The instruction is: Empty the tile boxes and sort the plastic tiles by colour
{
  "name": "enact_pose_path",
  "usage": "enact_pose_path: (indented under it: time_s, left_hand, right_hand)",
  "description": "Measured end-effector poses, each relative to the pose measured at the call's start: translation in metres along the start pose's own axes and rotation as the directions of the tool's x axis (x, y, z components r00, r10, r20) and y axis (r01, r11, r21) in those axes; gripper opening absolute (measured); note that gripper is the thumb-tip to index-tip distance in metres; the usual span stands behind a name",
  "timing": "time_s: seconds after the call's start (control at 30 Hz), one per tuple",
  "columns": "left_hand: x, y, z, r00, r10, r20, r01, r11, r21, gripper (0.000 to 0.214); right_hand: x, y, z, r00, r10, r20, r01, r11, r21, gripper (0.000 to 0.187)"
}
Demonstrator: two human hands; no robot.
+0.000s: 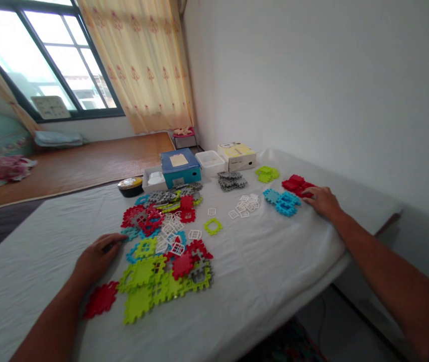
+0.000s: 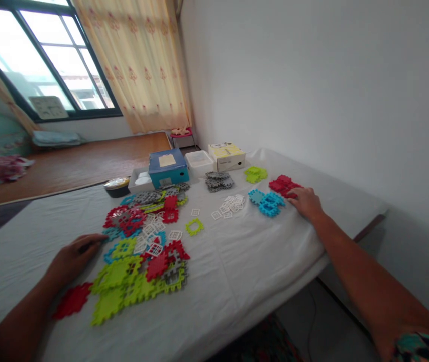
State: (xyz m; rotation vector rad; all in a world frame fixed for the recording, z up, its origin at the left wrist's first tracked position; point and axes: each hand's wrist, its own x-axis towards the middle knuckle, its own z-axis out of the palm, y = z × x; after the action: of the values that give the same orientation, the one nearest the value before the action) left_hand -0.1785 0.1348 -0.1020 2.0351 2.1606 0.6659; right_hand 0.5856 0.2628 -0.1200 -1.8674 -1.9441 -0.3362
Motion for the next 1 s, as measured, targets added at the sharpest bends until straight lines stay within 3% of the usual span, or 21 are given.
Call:
enact_pose_path:
  time_s: [0.1,0.17,0.27,0.33,0.43,0.5,0.63,0.7,0.8,1.0]
  left_hand:
    - [-0.001,0.005,-0.001,1.0,-0.006,0.01,0.006,1.0,-0.005,0.043]
    - [-0.002,0.008,-0.002,1.0,-0.006,0.007,0.006,1.0,-0.01,0.043]
    - [-0.004,0.01,-0.002,1.0,-0.007,-0.016,0.007,1.0,-0.014,0.043]
    - [-0.004,0.011,-0.001,0.999,-0.005,-0.033,0.004,1.0,-0.023,0.042]
    - [-0.005,0.011,-0.001,0.999,-0.001,-0.039,-0.001,0.999,-0.038,0.042]
    - [-0.006,0.012,-0.002,0.999,0.005,-0.033,-0.007,0.999,-0.039,0.043]
    - [-0.007,0.014,-0.003,1.0,0.017,-0.02,-0.018,0.999,-0.041,0.044]
    - [-0.007,0.015,-0.003,1.0,0.019,-0.024,-0.02,0.999,-0.05,0.044]
    - [-0.006,0.015,-0.002,0.999,0.009,-0.031,-0.011,0.998,-0.061,0.044]
    - [-0.006,0.012,-0.002,1.0,0.009,-0.029,-0.011,0.998,-0.059,0.044]
  right_hand:
    - [0.011,-0.005,-0.007,1.0,0.028,0.001,-0.028,0.999,-0.036,0.028]
    - [0.02,-0.026,-0.018,0.999,-0.02,-0.051,0.019,1.0,-0.015,0.031]
    - [0.025,-0.092,-0.037,0.973,-0.205,-0.111,0.218,0.968,0.127,0.031]
    - [0.021,-0.151,-0.046,0.938,-0.339,-0.072,0.344,0.888,0.305,0.031]
    - [0.01,-0.235,-0.047,0.834,-0.55,0.044,0.455,0.73,0.511,0.027]
    - [0.006,-0.277,-0.042,0.746,-0.65,0.144,0.473,0.669,0.573,0.027]
    - [0.009,-0.319,-0.033,0.48,-0.822,0.306,0.519,0.547,0.657,0.048]
    - [0.012,-0.325,-0.029,0.401,-0.867,0.294,0.539,0.483,0.69,0.052]
    - [0.012,-0.324,-0.02,0.418,-0.877,0.236,0.517,0.443,0.733,0.046]
    - [0.007,-0.313,-0.009,0.619,-0.75,0.231,0.319,0.51,0.799,0.049]
